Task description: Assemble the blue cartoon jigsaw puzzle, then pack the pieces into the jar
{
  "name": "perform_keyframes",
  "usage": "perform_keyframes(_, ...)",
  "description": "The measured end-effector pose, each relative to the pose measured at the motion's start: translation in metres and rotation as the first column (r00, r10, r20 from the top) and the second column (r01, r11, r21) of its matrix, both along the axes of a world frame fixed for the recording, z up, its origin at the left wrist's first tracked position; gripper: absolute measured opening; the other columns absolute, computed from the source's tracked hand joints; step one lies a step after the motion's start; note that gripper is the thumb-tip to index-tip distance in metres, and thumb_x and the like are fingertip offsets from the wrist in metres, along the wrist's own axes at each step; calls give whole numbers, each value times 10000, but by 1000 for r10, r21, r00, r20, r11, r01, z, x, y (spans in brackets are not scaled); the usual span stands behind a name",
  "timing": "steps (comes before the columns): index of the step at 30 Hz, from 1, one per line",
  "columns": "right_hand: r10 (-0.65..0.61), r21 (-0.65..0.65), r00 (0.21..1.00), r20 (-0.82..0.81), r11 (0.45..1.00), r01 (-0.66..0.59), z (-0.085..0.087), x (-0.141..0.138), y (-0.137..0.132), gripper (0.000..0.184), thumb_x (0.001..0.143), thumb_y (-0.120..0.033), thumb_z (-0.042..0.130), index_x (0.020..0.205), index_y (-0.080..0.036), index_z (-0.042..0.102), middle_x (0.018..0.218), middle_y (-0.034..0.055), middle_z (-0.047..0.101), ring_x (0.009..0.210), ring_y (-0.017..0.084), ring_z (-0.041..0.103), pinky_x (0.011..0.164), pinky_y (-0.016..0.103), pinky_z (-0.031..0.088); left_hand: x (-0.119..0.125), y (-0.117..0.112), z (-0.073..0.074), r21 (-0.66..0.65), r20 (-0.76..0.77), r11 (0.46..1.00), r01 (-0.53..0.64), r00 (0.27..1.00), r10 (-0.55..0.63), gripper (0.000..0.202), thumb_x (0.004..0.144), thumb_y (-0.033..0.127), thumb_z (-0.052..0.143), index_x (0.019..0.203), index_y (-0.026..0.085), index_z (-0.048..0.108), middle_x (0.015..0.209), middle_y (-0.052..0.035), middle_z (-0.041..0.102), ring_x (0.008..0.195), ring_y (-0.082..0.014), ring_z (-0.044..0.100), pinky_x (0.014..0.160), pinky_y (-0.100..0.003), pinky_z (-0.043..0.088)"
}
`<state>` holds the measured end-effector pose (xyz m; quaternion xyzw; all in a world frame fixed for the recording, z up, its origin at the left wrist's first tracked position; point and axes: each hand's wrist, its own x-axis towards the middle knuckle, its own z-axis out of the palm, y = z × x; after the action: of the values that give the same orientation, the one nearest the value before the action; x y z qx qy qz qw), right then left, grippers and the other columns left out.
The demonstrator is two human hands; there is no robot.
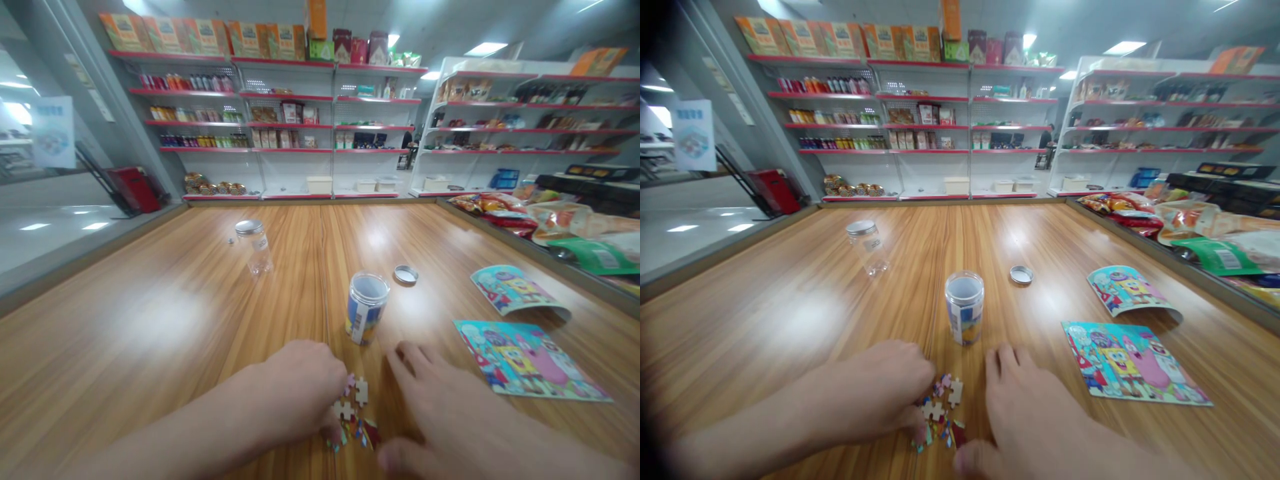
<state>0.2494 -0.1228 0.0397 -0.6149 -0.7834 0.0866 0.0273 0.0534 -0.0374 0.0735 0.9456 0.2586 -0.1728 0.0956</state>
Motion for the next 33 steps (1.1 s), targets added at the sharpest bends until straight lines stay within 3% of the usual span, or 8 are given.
perform_keyframes(2,183,3,982,54,983,-184,-5,-12,-5,788,610,-546,904,1188,-69,662,1150,250,633,1003,439,607,816,578,555,3,-5,1,0,-10,1000,-8,1000,8,408,698,551,839,800,160,786,691,-99,729,630,-288,710,496,-292,441)
perform_keyframes(4,326,-44,945,-29,944,-327,-12,-21,0,639,619,-435,924,1103,-92,686,1116,190,641,1012,380,607,879,519,557,4,-9,-1,-7,3,1000,-21,1000,21,357,649,489,891,749,165,779,671,-74,719,607,-261,697,492,-275,423)
perform_keyframes(7,254,-84,932,-257,955,-283,-18,-22,12,300,749,-192,796,1015,-154,665,1090,91,618,980,249,611,891,373,553,1,-11,-6,-41,52,999,-29,998,31,216,661,351,910,725,196,775,677,-38,720,623,-234,695,495,-260,392)
perform_keyframes(10,188,-100,907,-377,965,-241,-17,-16,17,211,792,-42,631,963,-166,626,1058,57,599,920,182,607,860,304,536,-3,-8,-10,-62,98,998,-20,995,26,172,677,335,896,750,226,785,682,-23,726,632,-238,703,476,-272,339)
perform_keyframes(21,164,-116,900,-403,967,-229,-14,-13,14,200,749,-34,571,898,-167,582,961,60,612,869,196,593,787,312,514,-4,-5,-8,-168,89,985,-44,994,60,203,661,280,894,846,271,811,755,-13,765,710,-252,733,537,-271,437)
perform_keyframes(26,241,-62,927,-287,961,-269,-13,-16,13,196,798,-92,545,975,-159,593,964,84,623,836,215,575,760,342,501,-5,-7,-7,-139,116,989,-43,991,59,169,662,292,864,810,248,796,721,-24,744,674,-249,720,496,-270,408)
perform_keyframes(30,312,7,938,-150,949,-314,-16,-24,11,221,733,-106,579,947,-154,608,967,108,625,862,245,561,793,377,483,-6,-12,-10,-34,179,999,-21,983,27,118,787,270,666,737,190,738,678,-69,715,583,-259,691,445,-296,357)
perform_keyframes(33,338,57,940,-52,940,-335,-26,-27,11,189,731,-139,600,919,-150,618,925,106,620,813,246,541,741,383,466,-6,-14,-12,-5,187,1000,-25,982,25,116,754,191,597,725,179,708,675,-82,711,564,-254,679,453,-291,388)
